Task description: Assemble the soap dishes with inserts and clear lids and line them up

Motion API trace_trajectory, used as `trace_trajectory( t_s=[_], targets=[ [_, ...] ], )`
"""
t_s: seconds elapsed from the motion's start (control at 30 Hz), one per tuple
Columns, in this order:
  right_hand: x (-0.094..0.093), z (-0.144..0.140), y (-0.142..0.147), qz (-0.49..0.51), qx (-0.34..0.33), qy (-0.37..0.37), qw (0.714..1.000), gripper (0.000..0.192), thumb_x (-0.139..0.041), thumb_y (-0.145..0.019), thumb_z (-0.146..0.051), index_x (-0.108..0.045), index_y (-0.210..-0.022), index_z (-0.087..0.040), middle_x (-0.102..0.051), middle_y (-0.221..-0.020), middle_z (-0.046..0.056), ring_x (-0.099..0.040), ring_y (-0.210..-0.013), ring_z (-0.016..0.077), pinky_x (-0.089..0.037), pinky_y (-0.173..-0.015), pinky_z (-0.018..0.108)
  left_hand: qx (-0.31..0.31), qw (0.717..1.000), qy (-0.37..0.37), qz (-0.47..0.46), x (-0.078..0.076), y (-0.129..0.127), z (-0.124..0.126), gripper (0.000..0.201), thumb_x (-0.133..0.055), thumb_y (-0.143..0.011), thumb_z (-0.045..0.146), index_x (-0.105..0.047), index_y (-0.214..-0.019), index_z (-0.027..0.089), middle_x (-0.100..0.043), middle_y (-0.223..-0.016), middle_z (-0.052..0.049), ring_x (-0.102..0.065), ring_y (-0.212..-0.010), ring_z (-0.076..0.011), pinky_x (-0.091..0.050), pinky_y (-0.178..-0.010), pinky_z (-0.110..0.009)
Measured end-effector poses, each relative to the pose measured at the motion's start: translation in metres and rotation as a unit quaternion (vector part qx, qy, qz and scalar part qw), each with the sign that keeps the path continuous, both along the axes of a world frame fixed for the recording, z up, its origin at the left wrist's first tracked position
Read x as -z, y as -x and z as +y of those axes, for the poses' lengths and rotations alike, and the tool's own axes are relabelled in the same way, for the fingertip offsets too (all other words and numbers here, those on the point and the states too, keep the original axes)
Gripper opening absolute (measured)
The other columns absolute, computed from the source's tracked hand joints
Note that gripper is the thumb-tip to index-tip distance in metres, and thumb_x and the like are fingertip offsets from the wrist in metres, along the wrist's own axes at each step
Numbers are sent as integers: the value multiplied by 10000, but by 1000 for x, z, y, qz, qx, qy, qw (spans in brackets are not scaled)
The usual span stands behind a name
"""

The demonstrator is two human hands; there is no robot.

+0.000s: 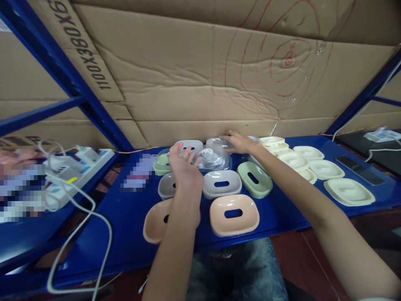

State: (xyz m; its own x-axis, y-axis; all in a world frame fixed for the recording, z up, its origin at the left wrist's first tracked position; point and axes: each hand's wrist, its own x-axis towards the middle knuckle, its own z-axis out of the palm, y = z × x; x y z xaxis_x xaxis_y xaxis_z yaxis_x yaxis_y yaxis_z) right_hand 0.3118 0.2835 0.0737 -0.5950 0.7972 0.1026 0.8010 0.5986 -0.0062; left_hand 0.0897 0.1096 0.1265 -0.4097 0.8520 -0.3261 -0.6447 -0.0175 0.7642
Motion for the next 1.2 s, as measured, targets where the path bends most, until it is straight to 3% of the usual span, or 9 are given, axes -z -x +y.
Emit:
trace_trajectory(
  t_s=[0.2, 0.33, 0.53, 0.93, 1.2],
  targets=[
    [4, 4, -3, 37, -18, 16, 999, 764, -771, -1012, -488, -515, -1705, -292, -636, -1493, 192, -647, -1355, 369, -504, -1166, 511, 0, 1000, -8, 10, 3, 1, 1, 408, -539, -996, 482, -631, -1341, 287, -595, -1616, -148, -539, -1575, -290, -478, -1256, -442],
    [5, 12, -5, 69, -39, 22, 997, 704, -784, -1007, -486, -589, -1653, -288, -712, -1379, 157, -661, -1301, 332, -505, -1161, 485, 1, 1000, -3, 20, 1, 2, 1, 416, -535, -984, 475, -640, -1341, 288, -606, -1606, -147, -549, -1562, -290, -468, -1267, -453],
    [4, 23, -2, 108, -56, 29, 992, 700, -868, -921, -522, -694, -1556, -283, -729, -1392, 145, -643, -1321, 344, -485, -1185, 488, 8, 1000, -5, 25, 2, 2, 1, 409, -503, -1016, 480, -614, -1360, 291, -586, -1638, -136, -529, -1578, -275, -436, -1298, -453],
    [4, 3, 3, 57, -17, 12, 998, 671, -822, -997, -452, -611, -1619, -315, -636, -1443, 165, -644, -1328, 350, -505, -1140, 464, 9, 1000, -11, 22, 3, 2, 1, 380, -514, -1021, 477, -616, -1332, 285, -576, -1637, -137, -522, -1584, -277, -439, -1298, -447],
    [4, 7, 1, 36, -32, -5, 999, 660, -818, -1001, -459, -619, -1612, -313, -651, -1416, 167, -681, -1291, 351, -537, -1104, 473, -2, 1000, -5, 17, 2, 1, 5, 357, -495, -1035, 473, -638, -1300, 282, -612, -1595, -128, -558, -1546, -283, -419, -1317, -473]
  ],
)
